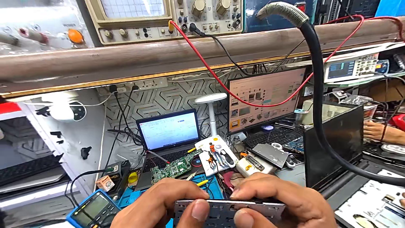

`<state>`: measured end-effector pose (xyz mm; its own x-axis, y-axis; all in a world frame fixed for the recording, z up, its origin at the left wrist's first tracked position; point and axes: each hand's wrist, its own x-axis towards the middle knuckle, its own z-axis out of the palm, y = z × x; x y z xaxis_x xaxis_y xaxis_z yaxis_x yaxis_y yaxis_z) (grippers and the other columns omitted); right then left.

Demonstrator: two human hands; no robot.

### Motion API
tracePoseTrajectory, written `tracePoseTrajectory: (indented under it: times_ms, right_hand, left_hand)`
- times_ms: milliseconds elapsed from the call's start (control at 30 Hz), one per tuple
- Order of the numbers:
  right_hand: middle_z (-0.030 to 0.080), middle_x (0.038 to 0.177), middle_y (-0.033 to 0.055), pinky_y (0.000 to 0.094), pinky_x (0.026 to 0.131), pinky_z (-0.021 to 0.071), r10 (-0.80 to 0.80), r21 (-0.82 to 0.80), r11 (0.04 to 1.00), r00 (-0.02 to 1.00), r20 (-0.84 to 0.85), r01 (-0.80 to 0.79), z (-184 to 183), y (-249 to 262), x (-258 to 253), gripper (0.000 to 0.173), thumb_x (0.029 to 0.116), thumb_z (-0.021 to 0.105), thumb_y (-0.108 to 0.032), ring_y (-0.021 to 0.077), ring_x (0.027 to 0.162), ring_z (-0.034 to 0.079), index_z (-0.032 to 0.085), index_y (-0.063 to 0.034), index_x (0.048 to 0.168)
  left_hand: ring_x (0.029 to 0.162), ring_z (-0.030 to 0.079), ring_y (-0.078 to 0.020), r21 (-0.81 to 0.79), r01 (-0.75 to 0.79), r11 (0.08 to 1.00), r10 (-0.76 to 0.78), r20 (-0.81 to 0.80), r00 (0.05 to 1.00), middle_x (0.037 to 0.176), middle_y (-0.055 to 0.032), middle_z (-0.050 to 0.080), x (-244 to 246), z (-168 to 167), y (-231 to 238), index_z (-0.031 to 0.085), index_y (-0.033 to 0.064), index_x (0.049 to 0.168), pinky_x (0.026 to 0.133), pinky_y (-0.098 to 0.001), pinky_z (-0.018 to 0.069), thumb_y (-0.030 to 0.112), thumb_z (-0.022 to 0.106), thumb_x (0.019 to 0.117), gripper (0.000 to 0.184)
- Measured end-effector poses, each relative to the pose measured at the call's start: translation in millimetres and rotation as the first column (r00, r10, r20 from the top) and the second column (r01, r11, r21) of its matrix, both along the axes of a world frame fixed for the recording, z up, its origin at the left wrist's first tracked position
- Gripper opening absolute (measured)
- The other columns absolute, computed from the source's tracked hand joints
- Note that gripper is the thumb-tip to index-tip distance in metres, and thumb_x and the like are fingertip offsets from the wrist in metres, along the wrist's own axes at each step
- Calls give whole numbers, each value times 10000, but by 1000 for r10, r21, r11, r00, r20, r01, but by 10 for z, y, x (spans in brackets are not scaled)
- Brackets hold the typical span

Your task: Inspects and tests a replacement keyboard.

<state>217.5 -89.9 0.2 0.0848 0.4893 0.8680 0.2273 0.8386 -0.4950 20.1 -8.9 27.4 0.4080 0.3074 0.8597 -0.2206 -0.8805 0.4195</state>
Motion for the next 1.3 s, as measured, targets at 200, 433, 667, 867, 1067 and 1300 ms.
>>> tracePoseTrajectory:
  times_ms: [200, 433, 667, 867, 1067, 1300]
  right_hand:
    - [736, 973, 60, 201, 829, 575, 28, 20, 999, 1000, 11, -28, -27, 13, 6, 144, 978, 700, -111, 45, 940, 681, 736, 15, 1037]
    - [756, 944, 55, 194, 834, 567, -61, 81, 995, 998, 14, 60, -50, 11, -23, 121, 962, 717, -98, 42, 928, 685, 762, 9, 999]
    - [758, 948, 78, 181, 776, 562, 22, 27, 999, 999, 33, -23, -19, 15, -45, 154, 964, 720, -102, 35, 883, 685, 758, 31, 1033]
    - [746, 1027, 86, 230, 780, 630, 98, -39, 994, 995, -36, -99, -71, -23, 33, 193, 967, 718, -102, 70, 907, 722, 727, 48, 1089]
    - [665, 888, 28, 184, 760, 557, 134, 68, 989, 990, -43, -131, -109, 31, 35, 106, 985, 689, -107, 24, 857, 647, 701, -3, 995]
    - [688, 861, 30, 176, 742, 545, 180, 99, 980, 982, -55, -174, -99, 36, 34, 82, 976, 686, -71, 15, 820, 648, 699, 10, 980]
  left_hand:
    - [924, 673, 26, -9, 14, 1000, -13, 16, 1000, 1019, 76, 722, 10, -29, -8, 709, 111, 1065, 787, -139, 564, 177, 609, 1041, 122]
    - [920, 687, -2, -117, 127, 985, -136, -73, 988, 1019, 58, 732, -26, 56, 13, 722, 108, 1067, 777, -172, 584, 162, 652, 1013, 103]
    - [918, 686, 1, -55, 85, 995, -90, -97, 991, 962, 41, 745, -37, 65, -2, 730, 96, 992, 799, -178, 572, 159, 677, 996, 83]
    - [895, 682, 24, -64, 36, 997, -40, -73, 997, 972, 81, 743, -97, 38, 21, 731, 127, 1007, 776, -157, 568, 176, 664, 1006, 83]
    - [903, 686, 13, -80, 75, 994, -81, -63, 995, 965, 73, 745, -68, 13, 4, 729, 123, 1007, 791, -168, 568, 179, 665, 1007, 84]
    - [906, 680, 18, -126, 125, 984, -136, -85, 987, 966, 85, 744, -83, 44, 21, 742, 131, 1013, 795, -166, 561, 183, 661, 1009, 97]
